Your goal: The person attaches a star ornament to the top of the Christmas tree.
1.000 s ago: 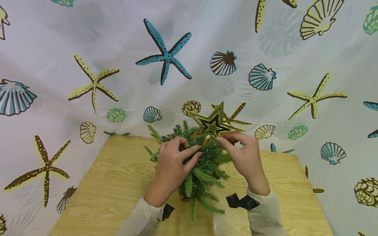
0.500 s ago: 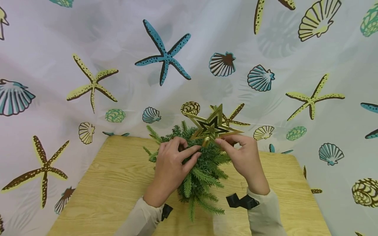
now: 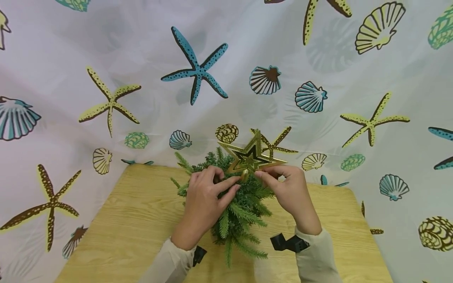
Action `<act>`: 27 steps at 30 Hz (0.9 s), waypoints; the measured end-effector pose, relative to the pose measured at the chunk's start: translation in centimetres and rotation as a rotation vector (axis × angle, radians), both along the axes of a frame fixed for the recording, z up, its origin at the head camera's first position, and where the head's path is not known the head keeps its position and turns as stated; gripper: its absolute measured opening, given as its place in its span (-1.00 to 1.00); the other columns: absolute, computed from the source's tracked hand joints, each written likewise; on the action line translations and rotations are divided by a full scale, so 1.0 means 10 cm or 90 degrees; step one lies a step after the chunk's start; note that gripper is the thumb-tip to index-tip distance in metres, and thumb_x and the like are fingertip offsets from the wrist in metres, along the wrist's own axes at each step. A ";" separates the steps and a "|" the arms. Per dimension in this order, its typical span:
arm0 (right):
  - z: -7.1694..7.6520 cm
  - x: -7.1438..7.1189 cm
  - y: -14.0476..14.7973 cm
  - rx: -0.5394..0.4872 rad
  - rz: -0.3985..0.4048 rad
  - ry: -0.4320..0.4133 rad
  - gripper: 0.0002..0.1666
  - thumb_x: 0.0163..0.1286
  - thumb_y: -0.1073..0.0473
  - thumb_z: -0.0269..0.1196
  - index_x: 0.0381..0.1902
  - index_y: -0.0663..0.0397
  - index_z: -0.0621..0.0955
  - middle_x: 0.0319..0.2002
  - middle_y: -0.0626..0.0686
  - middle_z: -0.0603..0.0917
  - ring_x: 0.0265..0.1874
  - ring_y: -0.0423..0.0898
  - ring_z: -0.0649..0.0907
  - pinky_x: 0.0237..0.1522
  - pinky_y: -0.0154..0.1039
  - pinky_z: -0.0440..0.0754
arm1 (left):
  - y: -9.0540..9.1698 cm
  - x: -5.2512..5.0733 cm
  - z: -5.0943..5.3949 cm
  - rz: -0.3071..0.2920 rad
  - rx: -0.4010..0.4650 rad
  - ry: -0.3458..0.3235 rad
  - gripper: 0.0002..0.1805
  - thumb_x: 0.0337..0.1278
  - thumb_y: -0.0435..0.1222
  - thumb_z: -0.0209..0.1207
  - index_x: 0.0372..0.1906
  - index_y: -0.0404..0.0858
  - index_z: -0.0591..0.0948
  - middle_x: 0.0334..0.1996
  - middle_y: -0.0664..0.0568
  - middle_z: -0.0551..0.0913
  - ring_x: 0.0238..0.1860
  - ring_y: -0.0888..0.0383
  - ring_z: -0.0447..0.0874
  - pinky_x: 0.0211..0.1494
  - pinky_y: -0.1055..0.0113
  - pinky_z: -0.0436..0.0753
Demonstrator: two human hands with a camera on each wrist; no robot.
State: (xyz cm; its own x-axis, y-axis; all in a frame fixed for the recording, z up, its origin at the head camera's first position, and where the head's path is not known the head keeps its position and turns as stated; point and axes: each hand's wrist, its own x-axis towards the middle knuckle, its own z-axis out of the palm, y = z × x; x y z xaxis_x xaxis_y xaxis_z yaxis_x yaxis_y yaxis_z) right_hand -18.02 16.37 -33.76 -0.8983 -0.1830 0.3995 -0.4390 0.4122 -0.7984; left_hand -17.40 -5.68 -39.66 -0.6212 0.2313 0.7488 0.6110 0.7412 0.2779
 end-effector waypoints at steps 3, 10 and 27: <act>-0.01 0.01 0.01 0.001 0.001 -0.006 -0.80 0.44 0.13 0.40 -0.22 0.15 0.84 -0.40 0.08 0.78 -0.46 0.07 0.71 -0.39 -0.20 0.65 | 0.00 0.02 0.00 0.001 -0.002 0.001 -0.78 0.23 -0.15 0.46 -0.04 -0.04 0.86 -0.24 -0.02 0.59 -0.29 0.04 0.52 -0.10 -0.02 0.45; -0.01 0.02 0.02 0.019 0.012 -0.002 -0.78 0.44 0.14 0.39 -0.16 0.20 0.83 -0.43 0.09 0.78 -0.48 0.16 0.71 -0.44 -0.20 0.64 | -0.01 0.05 0.01 0.002 -0.008 0.017 -0.77 0.22 -0.16 0.46 -0.04 -0.04 0.86 -0.24 -0.04 0.60 -0.29 0.02 0.52 -0.10 -0.04 0.46; 0.05 -0.03 0.03 0.052 0.018 -0.034 -0.80 0.43 0.18 0.40 -0.15 0.21 0.84 -0.11 0.16 0.81 -0.39 -0.01 0.79 -0.33 -0.19 0.74 | -0.01 0.03 0.07 0.014 -0.031 0.010 -0.72 0.22 -0.12 0.46 0.01 -0.04 0.84 -0.21 -0.04 0.63 -0.21 -0.01 0.59 -0.05 -0.05 0.48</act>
State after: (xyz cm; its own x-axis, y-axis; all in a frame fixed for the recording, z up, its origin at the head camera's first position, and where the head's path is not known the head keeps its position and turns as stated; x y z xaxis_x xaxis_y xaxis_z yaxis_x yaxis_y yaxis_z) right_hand -18.36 16.63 -33.30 -0.9121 -0.2378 0.3340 -0.4088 0.4647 -0.7855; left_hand -17.08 -5.79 -38.97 -0.6149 0.2545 0.7464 0.5986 0.7669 0.2315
